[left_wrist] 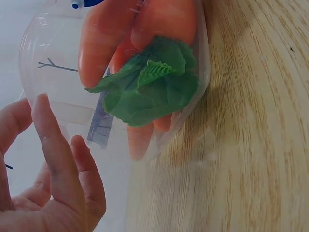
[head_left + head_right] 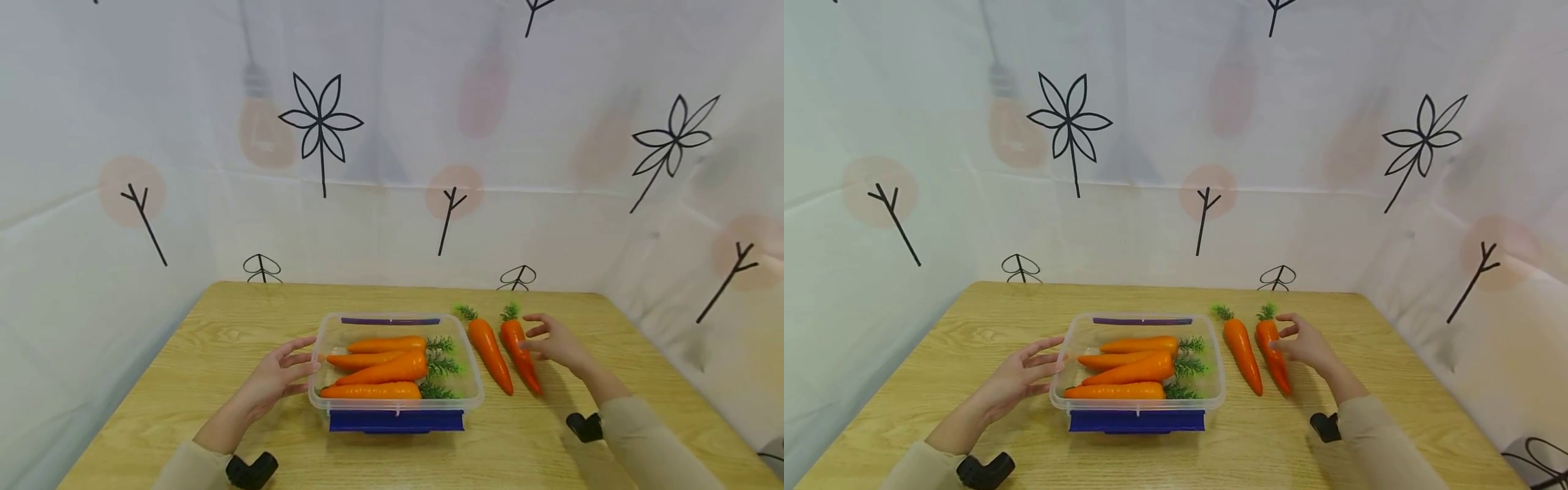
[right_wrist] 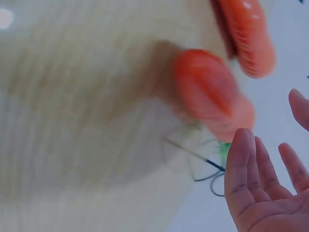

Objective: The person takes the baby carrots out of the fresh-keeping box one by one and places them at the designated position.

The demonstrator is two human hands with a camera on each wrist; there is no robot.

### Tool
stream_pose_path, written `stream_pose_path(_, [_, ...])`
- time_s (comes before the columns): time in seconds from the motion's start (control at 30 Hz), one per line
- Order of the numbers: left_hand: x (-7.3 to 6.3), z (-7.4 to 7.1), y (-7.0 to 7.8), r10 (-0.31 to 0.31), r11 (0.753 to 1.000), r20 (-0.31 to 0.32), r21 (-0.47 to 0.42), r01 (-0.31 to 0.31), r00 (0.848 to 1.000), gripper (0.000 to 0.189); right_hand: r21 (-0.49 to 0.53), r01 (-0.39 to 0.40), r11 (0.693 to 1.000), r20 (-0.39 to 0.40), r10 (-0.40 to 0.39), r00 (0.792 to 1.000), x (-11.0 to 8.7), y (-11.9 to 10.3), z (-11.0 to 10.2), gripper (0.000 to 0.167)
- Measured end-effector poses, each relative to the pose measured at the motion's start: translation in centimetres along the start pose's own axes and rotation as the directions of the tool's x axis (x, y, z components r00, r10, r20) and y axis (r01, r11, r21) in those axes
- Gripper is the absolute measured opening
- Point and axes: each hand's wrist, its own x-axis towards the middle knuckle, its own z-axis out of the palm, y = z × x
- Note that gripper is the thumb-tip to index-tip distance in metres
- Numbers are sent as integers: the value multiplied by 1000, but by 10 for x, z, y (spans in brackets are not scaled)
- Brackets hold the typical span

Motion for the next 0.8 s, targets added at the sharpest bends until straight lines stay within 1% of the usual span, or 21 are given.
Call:
stream_pose_path(0.2, [0,0,-1,1,1000,1,-5,-1,1000,61,-10,30,1000,-8,-30,1000,1,-16,-11,67])
stream_pose_path(0.4, [-1,0,-1,2,1000,2,-5,-2,1000,63,-21,68,997,4,-68,998,3,-33,-18,65])
stream_pose_path(0.63, [-2,0,-1,3,1000,10,-13,-3,1000,63,-54,107,993,9,-107,994,7,-52,-21,61])
stream_pose_path(0.73, [-2,0,-1,4,1000,13,-15,-4,1000,62,-47,138,989,16,-137,990,9,-60,-21,59])
stream_pose_path(0.8, [-1,0,0,4,1000,15,-14,-4,1000,61,-50,144,988,21,-143,989,10,-65,-21,57])
